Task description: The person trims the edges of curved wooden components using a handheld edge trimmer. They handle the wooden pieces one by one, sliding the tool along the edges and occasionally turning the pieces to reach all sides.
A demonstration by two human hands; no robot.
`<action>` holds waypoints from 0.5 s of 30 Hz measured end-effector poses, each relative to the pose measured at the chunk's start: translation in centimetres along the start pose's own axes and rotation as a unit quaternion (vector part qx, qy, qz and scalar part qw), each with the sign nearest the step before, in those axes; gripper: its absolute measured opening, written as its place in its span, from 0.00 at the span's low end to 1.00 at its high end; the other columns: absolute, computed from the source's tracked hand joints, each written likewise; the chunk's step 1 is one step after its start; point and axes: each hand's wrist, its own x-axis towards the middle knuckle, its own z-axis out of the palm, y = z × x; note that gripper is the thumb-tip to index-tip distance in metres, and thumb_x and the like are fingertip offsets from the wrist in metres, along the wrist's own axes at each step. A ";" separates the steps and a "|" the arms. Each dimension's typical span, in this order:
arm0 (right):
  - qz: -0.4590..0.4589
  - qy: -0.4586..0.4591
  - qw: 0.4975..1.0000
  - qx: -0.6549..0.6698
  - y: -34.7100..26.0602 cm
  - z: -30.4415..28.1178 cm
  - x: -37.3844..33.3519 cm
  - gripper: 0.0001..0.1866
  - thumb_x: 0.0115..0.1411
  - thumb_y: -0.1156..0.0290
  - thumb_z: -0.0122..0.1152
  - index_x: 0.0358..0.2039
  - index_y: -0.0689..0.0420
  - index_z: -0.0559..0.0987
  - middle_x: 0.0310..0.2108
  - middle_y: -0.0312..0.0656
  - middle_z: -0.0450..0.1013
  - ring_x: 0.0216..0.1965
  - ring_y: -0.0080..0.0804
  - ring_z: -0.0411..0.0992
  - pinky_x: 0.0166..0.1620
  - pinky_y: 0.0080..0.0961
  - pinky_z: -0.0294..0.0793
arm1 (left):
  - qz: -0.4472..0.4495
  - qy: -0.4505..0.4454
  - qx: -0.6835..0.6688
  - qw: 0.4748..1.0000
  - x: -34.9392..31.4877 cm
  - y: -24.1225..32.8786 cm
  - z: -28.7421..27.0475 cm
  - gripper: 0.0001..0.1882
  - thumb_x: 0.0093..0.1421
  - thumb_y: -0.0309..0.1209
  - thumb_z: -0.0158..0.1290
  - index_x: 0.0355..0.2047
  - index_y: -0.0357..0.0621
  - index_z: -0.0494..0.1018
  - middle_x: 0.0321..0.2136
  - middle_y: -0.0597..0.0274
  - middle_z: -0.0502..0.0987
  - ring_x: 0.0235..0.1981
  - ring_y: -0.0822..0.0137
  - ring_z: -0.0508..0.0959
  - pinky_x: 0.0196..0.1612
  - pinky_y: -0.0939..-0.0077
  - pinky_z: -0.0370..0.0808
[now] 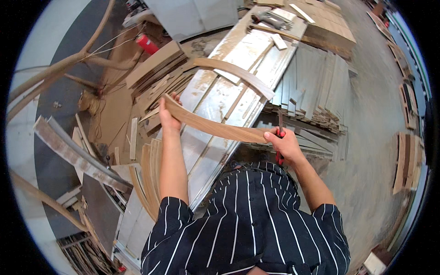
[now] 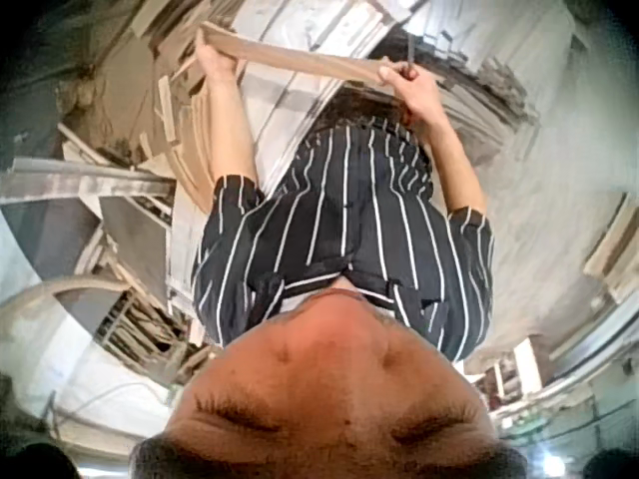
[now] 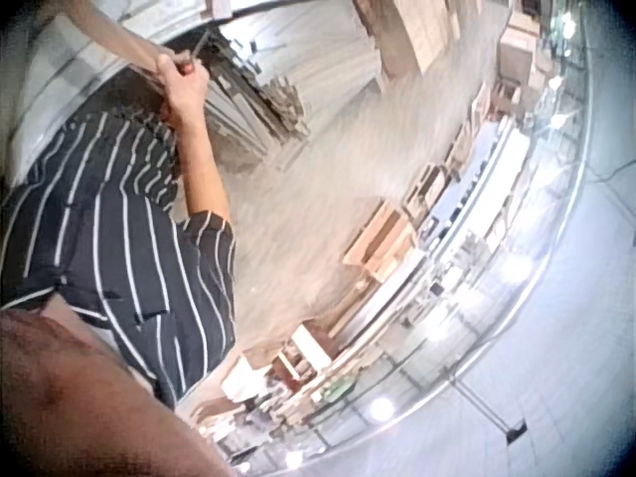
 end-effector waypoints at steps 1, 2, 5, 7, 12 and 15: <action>0.025 0.002 1.000 -0.007 1.0 0.2 0.6 0.13 0.67 0.63 0.76 0.34 0.58 0.84 0.28 0.27 0.76 0.31 0.14 0.69 0.36 0.19 0.69 | -0.015 0.012 0.012 1.000 0.8 0.0 -0.6 0.25 0.80 0.49 0.47 0.59 0.39 0.77 0.50 0.57 0.83 0.48 0.63 0.82 0.52 0.69 0.79; 0.001 0.002 1.000 -0.023 2.2 0.6 1.3 0.13 0.66 0.61 0.76 0.35 0.58 0.84 0.28 0.27 0.77 0.31 0.15 0.70 0.36 0.19 0.70 | -0.014 0.039 0.043 0.998 1.9 0.1 -1.5 0.25 0.80 0.48 0.48 0.59 0.39 0.77 0.51 0.58 0.83 0.49 0.64 0.81 0.53 0.68 0.78; 0.010 0.003 0.999 -0.041 4.8 1.6 3.2 0.15 0.66 0.60 0.77 0.36 0.59 0.85 0.29 0.27 0.78 0.31 0.15 0.70 0.36 0.21 0.71 | -0.032 0.105 0.151 0.982 5.1 -0.2 -4.1 0.24 0.78 0.48 0.53 0.59 0.40 0.78 0.52 0.60 0.82 0.52 0.65 0.79 0.57 0.67 0.75; 0.014 0.004 0.997 -0.075 5.5 2.2 4.2 0.17 0.65 0.57 0.77 0.38 0.60 0.87 0.29 0.28 0.78 0.31 0.16 0.70 0.37 0.22 0.72 | -0.066 0.128 0.246 0.958 6.8 -0.2 -5.6 0.24 0.76 0.47 0.57 0.59 0.39 0.79 0.52 0.60 0.82 0.54 0.64 0.78 0.60 0.66 0.72; 0.076 -0.028 0.994 -0.076 9.0 4.8 6.6 0.19 0.64 0.55 0.78 0.38 0.61 0.88 0.29 0.30 0.79 0.31 0.17 0.71 0.36 0.22 0.72 | -0.031 0.181 0.366 0.912 10.9 -1.3 -9.8 0.34 0.75 0.48 0.59 0.66 0.29 0.73 0.65 0.43 0.77 0.64 0.50 0.76 0.67 0.56 0.70; 0.055 -0.030 0.992 -0.114 10.8 6.0 7.1 0.20 0.65 0.54 0.77 0.38 0.61 0.88 0.29 0.31 0.79 0.31 0.17 0.71 0.35 0.21 0.71 | -0.038 0.242 0.494 0.834 13.3 -2.5 -10.4 0.36 0.74 0.49 0.58 0.65 0.25 0.73 0.66 0.39 0.76 0.64 0.48 0.77 0.67 0.54 0.70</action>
